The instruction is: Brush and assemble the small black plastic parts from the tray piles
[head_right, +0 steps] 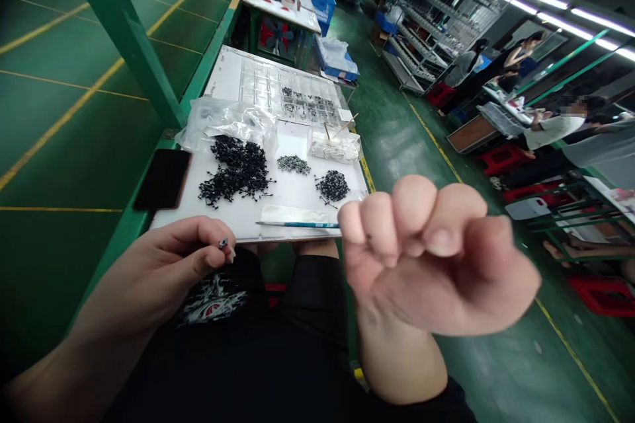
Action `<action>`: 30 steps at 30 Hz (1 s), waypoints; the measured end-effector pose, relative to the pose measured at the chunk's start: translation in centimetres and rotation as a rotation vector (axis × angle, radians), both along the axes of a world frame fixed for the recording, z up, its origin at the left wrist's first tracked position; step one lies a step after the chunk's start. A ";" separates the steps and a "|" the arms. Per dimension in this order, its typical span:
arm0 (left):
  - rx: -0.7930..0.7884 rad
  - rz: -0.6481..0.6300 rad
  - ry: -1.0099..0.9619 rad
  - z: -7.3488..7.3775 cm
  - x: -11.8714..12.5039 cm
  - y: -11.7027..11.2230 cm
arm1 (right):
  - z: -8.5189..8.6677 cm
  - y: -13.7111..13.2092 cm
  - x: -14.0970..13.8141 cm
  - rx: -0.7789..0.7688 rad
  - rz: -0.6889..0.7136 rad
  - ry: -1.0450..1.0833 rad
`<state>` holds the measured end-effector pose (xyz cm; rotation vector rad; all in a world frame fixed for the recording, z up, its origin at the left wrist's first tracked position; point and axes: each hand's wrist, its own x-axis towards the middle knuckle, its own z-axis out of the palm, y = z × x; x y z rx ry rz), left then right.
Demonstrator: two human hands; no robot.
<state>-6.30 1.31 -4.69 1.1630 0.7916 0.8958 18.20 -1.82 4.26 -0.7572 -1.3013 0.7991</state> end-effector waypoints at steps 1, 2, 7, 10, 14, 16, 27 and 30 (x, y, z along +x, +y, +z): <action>0.005 0.000 0.010 0.0 0.1 0.0 | 0.2 0.1 0.2 0.007 -0.007 0.140; 0.014 -0.001 0.023 0.0 0.2 0.0 | 0.2 0.2 0.3 0.009 -0.018 0.259; 0.085 -0.014 0.082 0.0 0.2 -0.1 | -1.5 0.8 -0.2 -0.036 0.051 0.270; 0.081 -0.012 0.065 0.1 -0.1 -0.3 | -2.2 1.0 -0.8 -0.026 0.050 0.401; 0.049 -0.038 0.047 0.0 -0.3 -0.3 | -2.2 1.2 -0.3 0.010 0.133 0.524; 0.046 -0.038 0.064 -0.1 -0.4 -0.2 | -1.6 1.5 0.9 0.053 0.202 0.546; -0.184 0.054 0.071 -1.1 -1.0 -0.7 | -6.7 16.6 3.4 -0.544 -0.467 -1.145; -0.191 0.010 0.052 -1.5 -1.0 -0.7 | -11.6 19.7 2.5 -0.787 -0.396 -1.351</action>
